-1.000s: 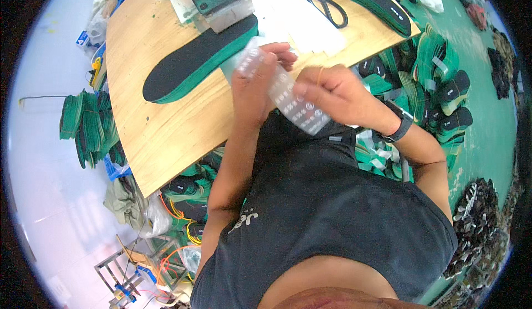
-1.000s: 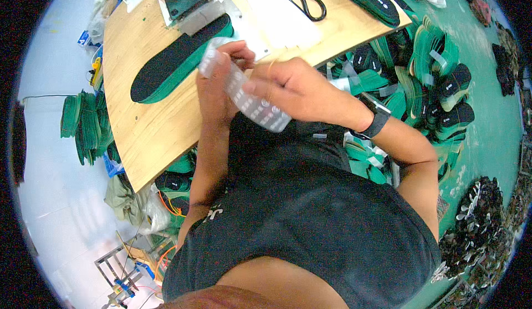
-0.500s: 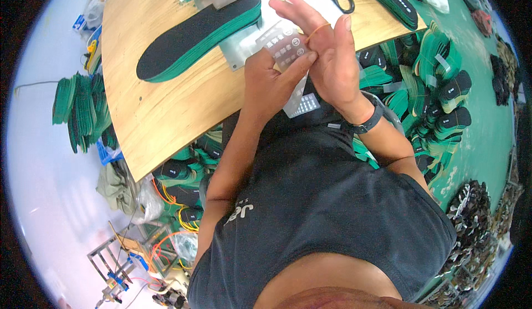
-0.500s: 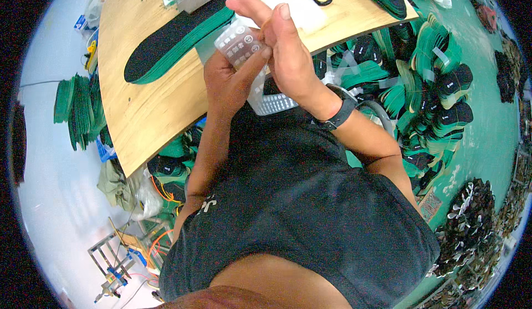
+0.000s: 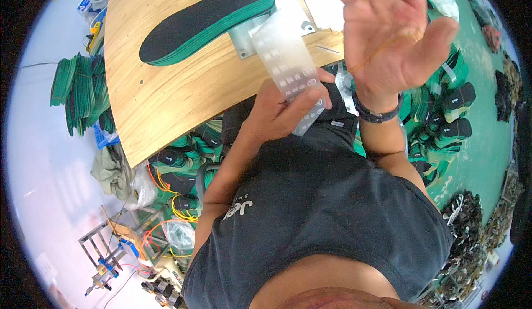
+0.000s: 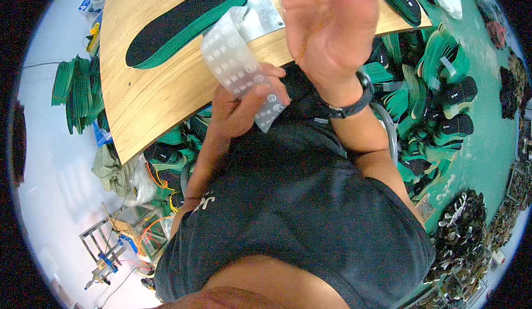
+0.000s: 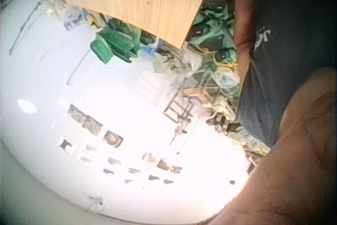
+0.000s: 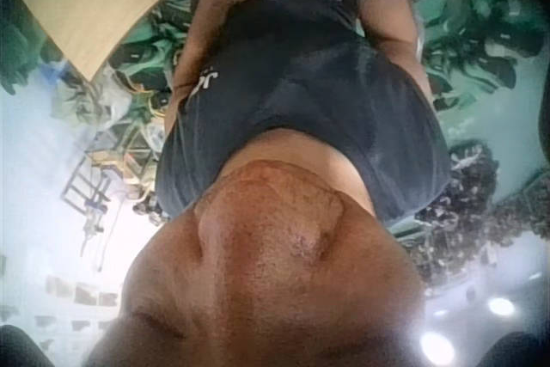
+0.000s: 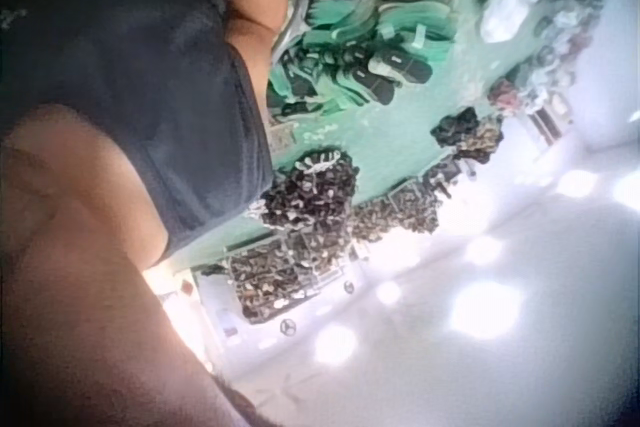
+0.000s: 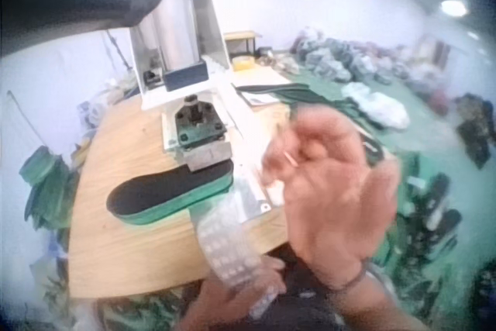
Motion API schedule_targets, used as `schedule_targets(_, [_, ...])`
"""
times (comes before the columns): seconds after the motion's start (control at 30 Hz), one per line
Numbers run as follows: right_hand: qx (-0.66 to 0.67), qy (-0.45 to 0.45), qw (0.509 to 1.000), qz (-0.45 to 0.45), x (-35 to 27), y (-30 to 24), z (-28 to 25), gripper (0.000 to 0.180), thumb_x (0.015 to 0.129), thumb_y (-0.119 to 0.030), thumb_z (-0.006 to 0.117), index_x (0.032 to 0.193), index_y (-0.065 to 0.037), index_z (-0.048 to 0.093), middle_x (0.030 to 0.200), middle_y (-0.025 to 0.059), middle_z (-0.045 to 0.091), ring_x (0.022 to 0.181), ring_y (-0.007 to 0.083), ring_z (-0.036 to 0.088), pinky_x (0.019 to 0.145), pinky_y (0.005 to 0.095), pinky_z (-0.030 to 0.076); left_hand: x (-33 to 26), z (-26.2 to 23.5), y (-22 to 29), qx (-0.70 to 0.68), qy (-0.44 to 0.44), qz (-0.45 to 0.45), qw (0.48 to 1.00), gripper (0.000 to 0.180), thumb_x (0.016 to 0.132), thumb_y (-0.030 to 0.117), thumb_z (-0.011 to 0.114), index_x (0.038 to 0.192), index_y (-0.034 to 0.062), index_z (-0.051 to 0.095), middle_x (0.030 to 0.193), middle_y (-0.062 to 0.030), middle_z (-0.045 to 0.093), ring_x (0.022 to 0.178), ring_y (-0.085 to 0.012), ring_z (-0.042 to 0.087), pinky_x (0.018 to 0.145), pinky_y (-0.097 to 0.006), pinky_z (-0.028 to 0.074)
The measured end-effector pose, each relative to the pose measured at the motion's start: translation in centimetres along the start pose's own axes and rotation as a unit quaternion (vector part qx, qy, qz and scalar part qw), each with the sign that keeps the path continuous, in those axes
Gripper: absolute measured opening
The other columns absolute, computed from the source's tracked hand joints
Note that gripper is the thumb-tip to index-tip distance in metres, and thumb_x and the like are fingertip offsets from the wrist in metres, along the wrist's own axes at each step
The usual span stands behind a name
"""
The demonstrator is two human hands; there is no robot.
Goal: The person picks up a stack of green and black shoe insoles, separates one, cuts a label from a strip using scissors, and applies the label to the bottom of the insole.
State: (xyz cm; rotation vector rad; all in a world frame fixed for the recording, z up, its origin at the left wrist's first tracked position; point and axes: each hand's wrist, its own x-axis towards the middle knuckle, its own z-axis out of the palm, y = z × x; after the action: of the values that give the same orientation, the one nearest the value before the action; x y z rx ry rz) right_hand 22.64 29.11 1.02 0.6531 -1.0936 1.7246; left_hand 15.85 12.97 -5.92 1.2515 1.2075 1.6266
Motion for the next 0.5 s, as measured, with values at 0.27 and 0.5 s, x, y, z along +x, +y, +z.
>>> schedule_targets(0.27, [-0.313,0.048,0.845,0.431,-5.7,-0.1,2.2,0.016,0.089,-0.016,0.063,0.09,-0.001,0.064,0.074,-0.0007,0.059,0.069,0.0034,0.05,0.059,0.0198,0.04,-0.5,-1.2,0.9,0.164,0.046,0.056,0.984,0.022,0.098,0.014,0.045,0.104,0.0001,0.061,0.084,-0.0086,0.066,0.079,-0.0175,0.063,0.071,-0.029,0.048])
schedule_targets(0.5, [-0.324,0.047,0.886,0.33,-5.7,1.4,3.2,0.01,0.083,-0.007,0.069,0.089,-0.001,0.064,0.077,-0.002,0.059,0.071,0.0042,0.051,0.06,0.0187,0.041,-1.5,-3.8,0.0,0.144,0.13,0.123,0.973,0.035,0.089,0.029,0.056,0.102,-0.0029,0.063,0.091,-0.0124,0.067,0.086,-0.0212,0.064,0.077,-0.032,0.048])
